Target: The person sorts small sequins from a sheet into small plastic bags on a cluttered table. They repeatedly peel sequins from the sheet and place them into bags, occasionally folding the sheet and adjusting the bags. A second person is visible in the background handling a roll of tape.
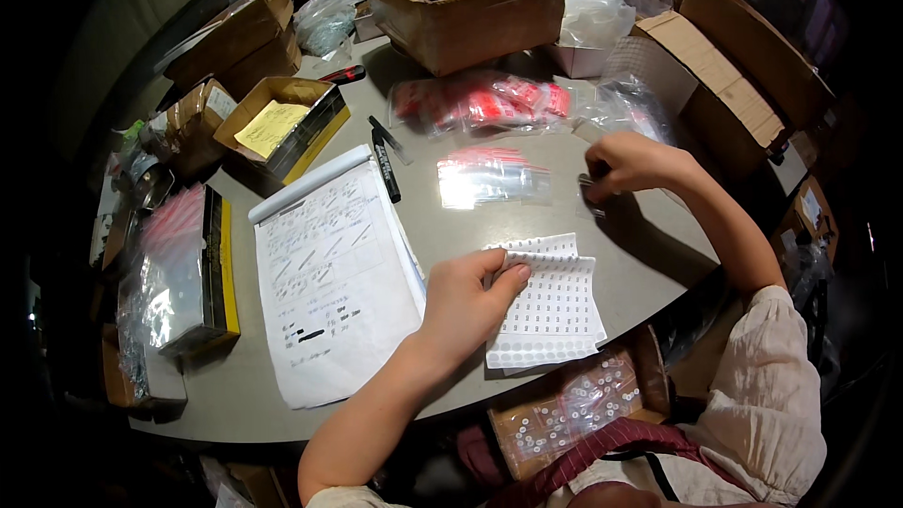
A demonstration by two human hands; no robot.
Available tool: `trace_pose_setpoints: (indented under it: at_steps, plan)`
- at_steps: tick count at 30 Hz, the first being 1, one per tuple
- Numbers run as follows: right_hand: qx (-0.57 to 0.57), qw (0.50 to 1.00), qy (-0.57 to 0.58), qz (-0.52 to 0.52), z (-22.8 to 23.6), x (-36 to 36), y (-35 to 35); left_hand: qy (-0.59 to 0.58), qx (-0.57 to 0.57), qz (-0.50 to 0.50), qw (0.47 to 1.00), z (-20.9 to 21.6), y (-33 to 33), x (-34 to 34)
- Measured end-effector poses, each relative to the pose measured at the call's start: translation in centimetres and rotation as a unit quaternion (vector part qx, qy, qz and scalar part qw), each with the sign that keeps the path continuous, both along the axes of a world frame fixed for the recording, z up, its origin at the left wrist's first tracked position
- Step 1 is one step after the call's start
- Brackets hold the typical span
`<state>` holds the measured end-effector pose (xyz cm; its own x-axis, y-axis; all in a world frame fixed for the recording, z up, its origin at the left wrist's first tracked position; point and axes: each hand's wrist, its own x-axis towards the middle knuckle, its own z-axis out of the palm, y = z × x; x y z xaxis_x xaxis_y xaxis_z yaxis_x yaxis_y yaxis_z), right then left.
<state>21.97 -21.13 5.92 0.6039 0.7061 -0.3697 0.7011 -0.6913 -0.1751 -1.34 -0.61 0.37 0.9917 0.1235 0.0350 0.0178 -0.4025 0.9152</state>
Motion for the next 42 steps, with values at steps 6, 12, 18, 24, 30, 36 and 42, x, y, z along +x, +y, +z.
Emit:
trace_pose_setpoints:
  at_steps: [6, 12, 18, 24, 30, 36, 42]
  plan:
    - [0.267, 0.957, 0.093, 0.055, -3.3, 1.3, 2.5, 0.014, -0.053, -0.002, 0.998, -0.3, 0.0, 0.0]
    - [0.258, 0.953, -0.105, 0.117, -5.4, -1.0, 4.3, 0.002, -0.054, -0.014, 0.998, -0.9, 0.1, -0.2]
    - [0.212, 0.966, -0.147, 0.026, -3.1, -2.2, 1.9, 0.02, -0.045, -0.007, 0.999, -0.3, 0.0, -0.2]
    - [0.342, 0.938, 0.026, 0.057, -0.4, -6.9, -1.7, 0.035, -0.067, 0.018, 0.997, 0.2, -0.3, -0.1]
    - [0.252, 0.96, 0.039, 0.119, -0.1, -10.4, -2.3, 0.02, -0.041, 0.042, 0.998, 0.0, -0.1, 0.0]
    - [0.306, 0.94, -0.033, 0.145, -1.6, -10.9, -1.7, 0.018, -0.065, 0.039, 0.997, -0.1, -0.2, -0.1]
    - [0.304, 0.922, -0.105, 0.217, -2.1, -11.4, -1.8, 0.018, -0.059, 0.041, 0.997, -0.8, 0.4, 0.2]
